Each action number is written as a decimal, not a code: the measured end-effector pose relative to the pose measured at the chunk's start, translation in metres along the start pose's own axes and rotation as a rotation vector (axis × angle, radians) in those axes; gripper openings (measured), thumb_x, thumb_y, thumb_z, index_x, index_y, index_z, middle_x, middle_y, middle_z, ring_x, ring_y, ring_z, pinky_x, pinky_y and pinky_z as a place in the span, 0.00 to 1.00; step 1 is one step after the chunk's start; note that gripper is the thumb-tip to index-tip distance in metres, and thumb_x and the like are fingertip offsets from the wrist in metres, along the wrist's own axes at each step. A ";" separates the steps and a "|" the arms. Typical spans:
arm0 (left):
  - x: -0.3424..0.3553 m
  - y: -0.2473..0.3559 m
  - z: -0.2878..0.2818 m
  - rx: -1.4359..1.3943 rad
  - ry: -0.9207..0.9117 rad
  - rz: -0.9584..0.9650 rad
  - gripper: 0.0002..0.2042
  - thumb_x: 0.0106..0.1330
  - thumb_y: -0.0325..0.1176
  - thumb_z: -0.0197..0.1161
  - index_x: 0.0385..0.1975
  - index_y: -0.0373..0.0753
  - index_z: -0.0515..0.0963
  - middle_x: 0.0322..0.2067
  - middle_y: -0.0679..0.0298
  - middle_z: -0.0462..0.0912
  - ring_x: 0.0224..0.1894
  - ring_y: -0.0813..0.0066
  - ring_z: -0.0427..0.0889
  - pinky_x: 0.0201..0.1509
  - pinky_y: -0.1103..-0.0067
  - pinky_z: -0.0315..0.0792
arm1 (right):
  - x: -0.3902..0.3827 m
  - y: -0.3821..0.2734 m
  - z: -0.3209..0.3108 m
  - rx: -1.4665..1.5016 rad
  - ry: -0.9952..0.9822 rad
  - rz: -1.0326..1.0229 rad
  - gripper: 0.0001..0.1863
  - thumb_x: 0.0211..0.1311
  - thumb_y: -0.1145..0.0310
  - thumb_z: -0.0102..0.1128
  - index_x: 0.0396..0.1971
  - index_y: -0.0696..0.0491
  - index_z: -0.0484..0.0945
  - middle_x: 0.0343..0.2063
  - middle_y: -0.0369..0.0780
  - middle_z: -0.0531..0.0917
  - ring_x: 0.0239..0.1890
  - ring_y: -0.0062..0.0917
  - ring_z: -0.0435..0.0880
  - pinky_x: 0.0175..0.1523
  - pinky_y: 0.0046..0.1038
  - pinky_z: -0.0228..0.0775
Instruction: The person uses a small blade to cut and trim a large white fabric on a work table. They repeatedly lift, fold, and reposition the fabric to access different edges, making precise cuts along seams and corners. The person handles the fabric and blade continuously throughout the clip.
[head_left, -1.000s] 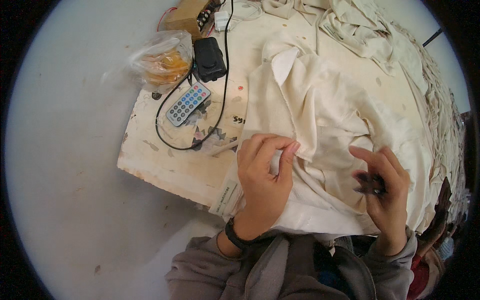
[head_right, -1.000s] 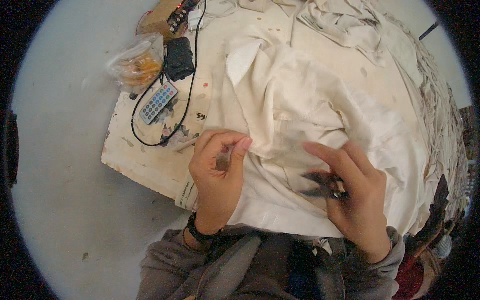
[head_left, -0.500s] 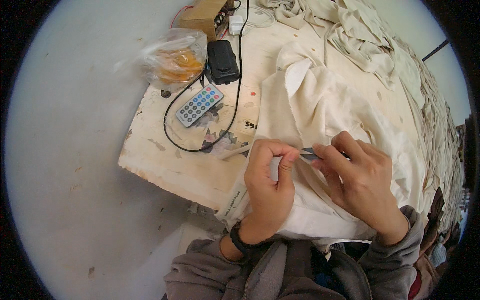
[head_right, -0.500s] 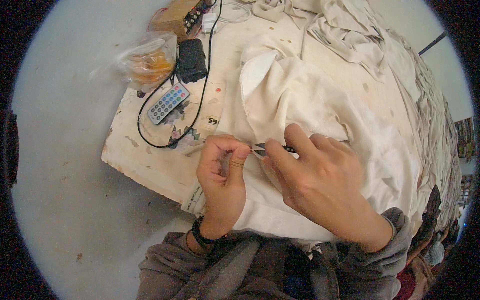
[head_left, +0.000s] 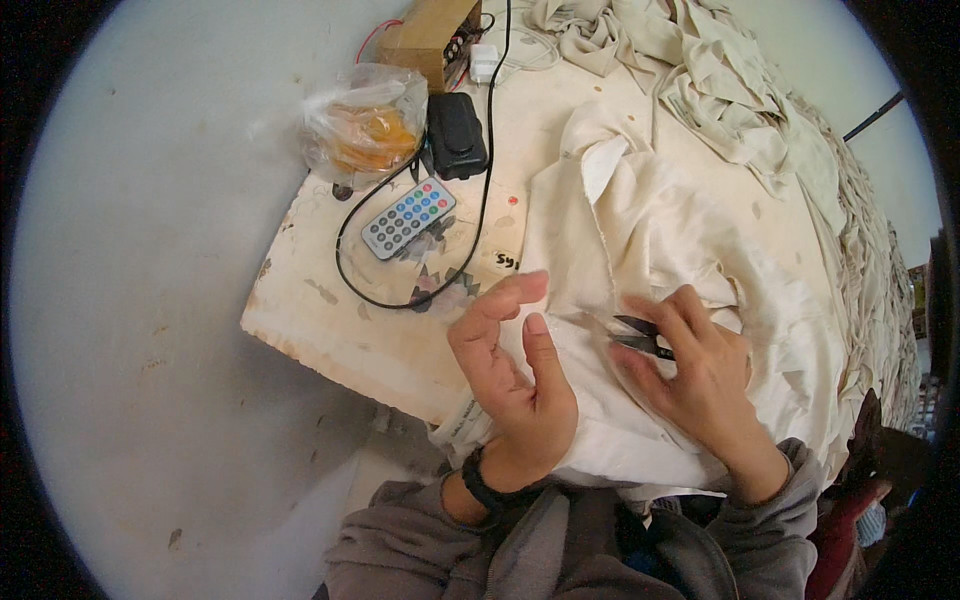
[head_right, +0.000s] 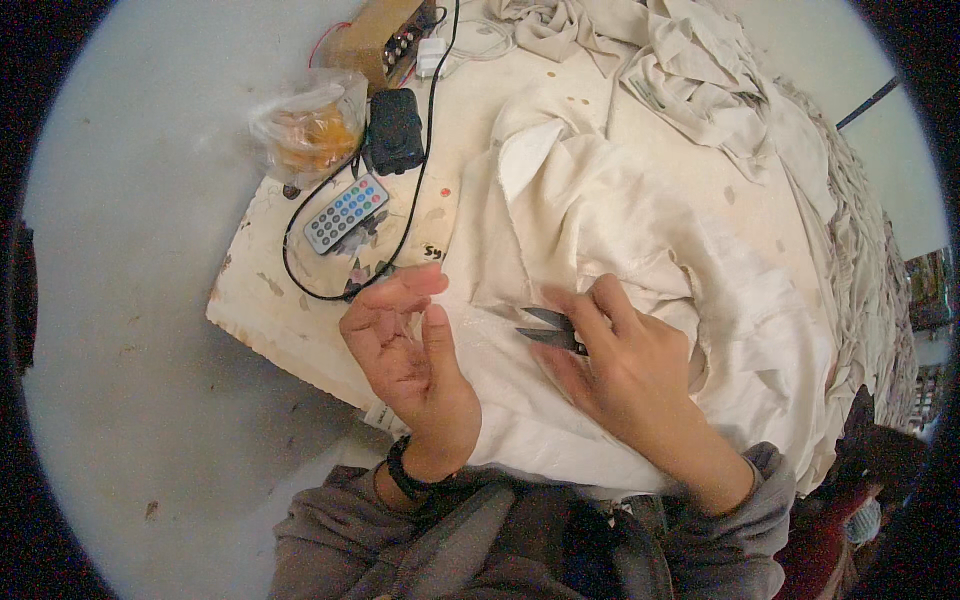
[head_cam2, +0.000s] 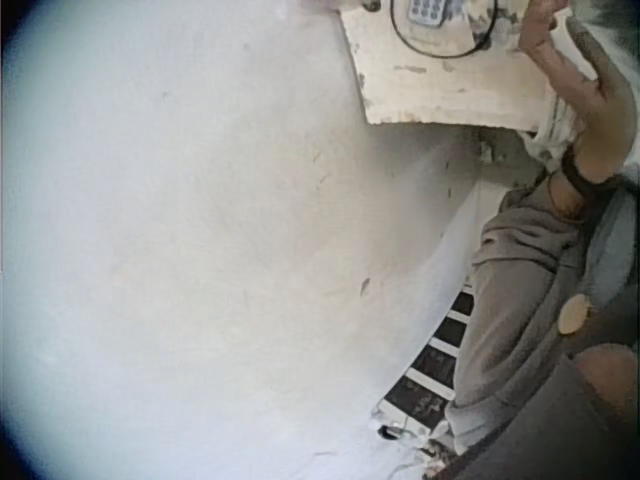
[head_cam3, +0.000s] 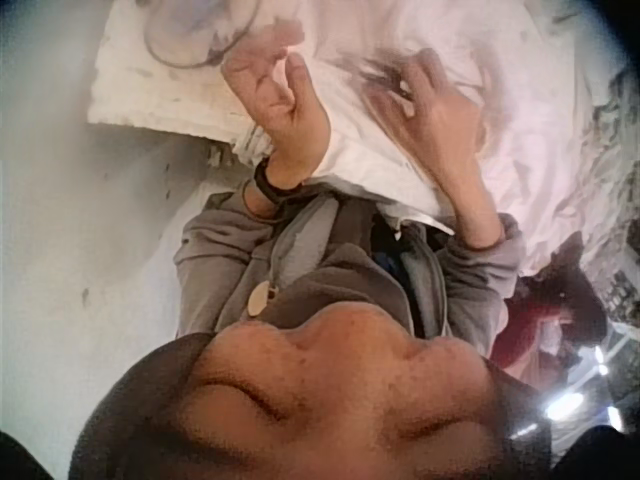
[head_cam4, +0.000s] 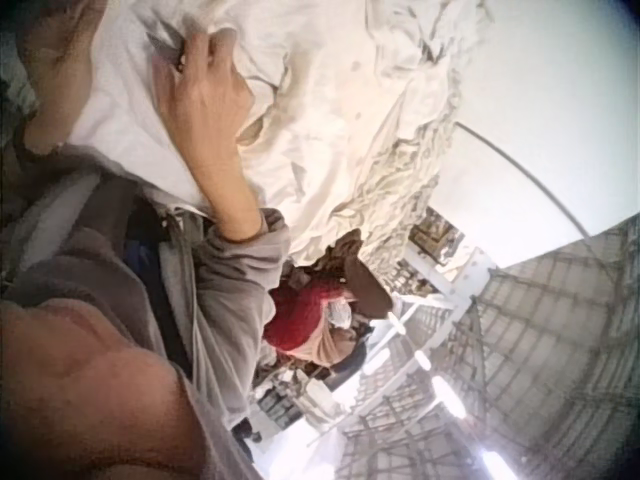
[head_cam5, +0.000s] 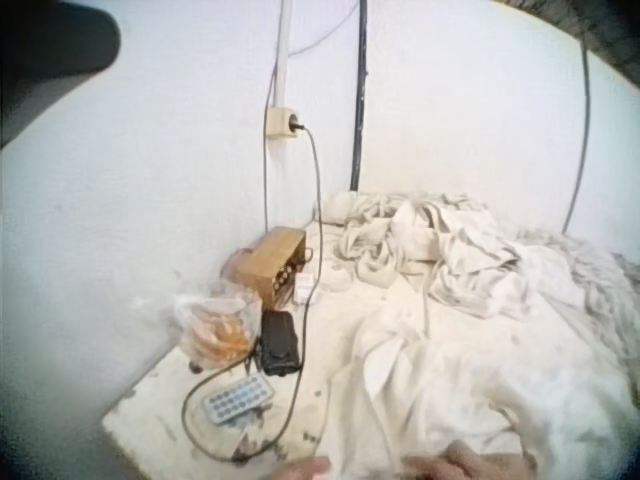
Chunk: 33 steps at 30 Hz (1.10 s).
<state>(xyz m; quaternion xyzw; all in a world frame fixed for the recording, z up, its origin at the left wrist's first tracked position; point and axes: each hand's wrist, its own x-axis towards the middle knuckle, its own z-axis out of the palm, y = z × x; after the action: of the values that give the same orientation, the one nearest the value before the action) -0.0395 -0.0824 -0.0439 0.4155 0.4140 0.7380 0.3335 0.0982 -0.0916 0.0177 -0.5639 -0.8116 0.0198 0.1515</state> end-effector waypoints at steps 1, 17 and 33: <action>0.000 0.000 -0.001 0.153 -0.084 0.029 0.10 0.59 0.18 0.53 0.38 0.39 0.74 0.43 0.59 0.75 0.48 0.67 0.72 0.53 0.75 0.61 | 0.000 0.005 0.003 0.011 -0.094 0.077 0.16 0.44 0.70 0.65 0.38 0.49 0.77 0.28 0.38 0.72 0.23 0.29 0.78 0.26 0.29 0.68; 0.017 -0.011 -0.009 0.174 -0.651 -0.322 0.06 0.60 0.33 0.60 0.31 0.38 0.80 0.35 0.67 0.78 0.45 0.71 0.71 0.59 0.70 0.48 | 0.006 0.041 0.002 0.813 -0.105 0.197 0.05 0.55 0.75 0.60 0.30 0.60 0.75 0.29 0.37 0.71 0.30 0.23 0.69 0.36 0.21 0.61; 0.014 -0.011 -0.010 0.128 -0.630 -0.337 0.07 0.61 0.34 0.60 0.31 0.38 0.80 0.35 0.69 0.78 0.45 0.74 0.70 0.59 0.72 0.46 | -0.001 0.038 -0.011 1.357 0.150 0.243 0.06 0.52 0.73 0.65 0.26 0.58 0.77 0.29 0.36 0.75 0.29 0.19 0.72 0.34 0.18 0.61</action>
<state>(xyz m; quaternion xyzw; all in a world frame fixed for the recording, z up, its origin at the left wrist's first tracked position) -0.0527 -0.0690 -0.0520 0.5684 0.3992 0.4809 0.5351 0.1364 -0.0800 0.0200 -0.4311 -0.5382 0.5008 0.5231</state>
